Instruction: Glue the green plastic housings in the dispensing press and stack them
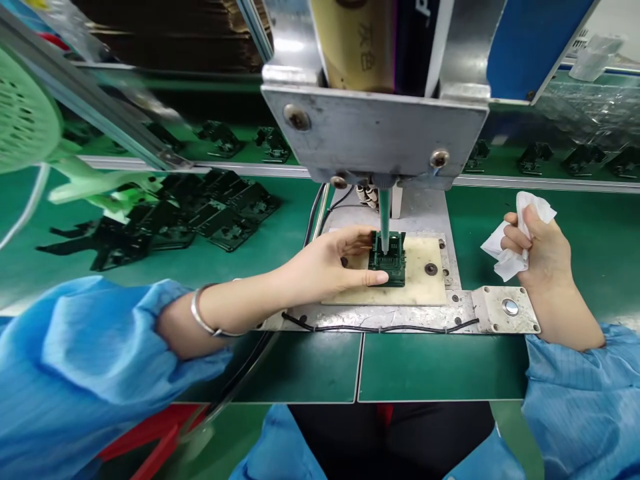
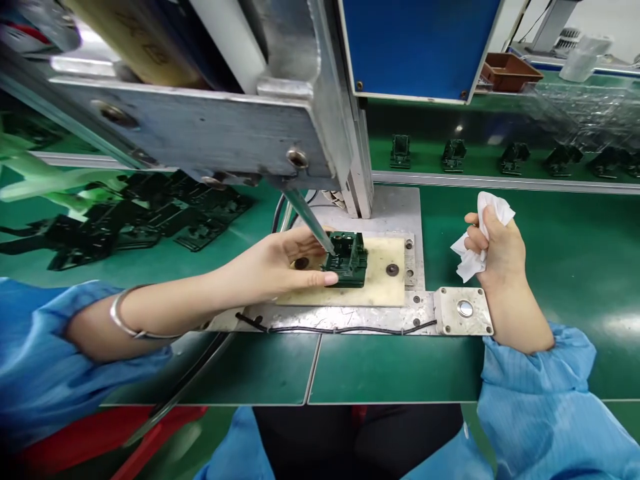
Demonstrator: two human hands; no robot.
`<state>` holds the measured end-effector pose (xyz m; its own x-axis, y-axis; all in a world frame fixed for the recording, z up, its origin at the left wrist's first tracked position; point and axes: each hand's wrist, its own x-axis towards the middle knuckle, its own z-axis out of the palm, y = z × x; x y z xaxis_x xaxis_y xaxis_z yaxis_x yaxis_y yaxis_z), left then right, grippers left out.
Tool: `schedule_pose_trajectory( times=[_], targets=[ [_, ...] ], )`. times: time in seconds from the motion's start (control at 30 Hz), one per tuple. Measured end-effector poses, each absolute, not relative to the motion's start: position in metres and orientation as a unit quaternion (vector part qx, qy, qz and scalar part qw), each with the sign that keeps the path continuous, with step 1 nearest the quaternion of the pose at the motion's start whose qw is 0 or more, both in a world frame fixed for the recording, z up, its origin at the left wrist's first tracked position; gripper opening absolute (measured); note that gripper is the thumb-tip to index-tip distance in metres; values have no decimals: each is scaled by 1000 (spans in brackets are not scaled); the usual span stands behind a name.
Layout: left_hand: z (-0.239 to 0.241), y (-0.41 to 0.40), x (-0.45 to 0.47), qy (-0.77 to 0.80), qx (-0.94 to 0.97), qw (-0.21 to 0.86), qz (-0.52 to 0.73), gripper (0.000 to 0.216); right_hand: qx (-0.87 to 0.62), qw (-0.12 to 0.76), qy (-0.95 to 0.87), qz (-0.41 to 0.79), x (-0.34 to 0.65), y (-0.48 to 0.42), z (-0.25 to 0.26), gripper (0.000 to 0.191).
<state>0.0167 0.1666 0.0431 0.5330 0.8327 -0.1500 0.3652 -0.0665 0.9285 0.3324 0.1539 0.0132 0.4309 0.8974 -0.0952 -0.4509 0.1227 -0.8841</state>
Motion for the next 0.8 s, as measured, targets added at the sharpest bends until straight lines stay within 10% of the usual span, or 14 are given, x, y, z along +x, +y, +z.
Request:
schedule_pose_trajectory(
  times=[0.5,0.8],
  targets=[
    [60,86,-10,351,410,834,112,53,-423,705,-320,470,341,133,26,43],
    [18,37,4,214,236,943,89,73,-395,415,-654,494,265,15,45,40]
  ],
)
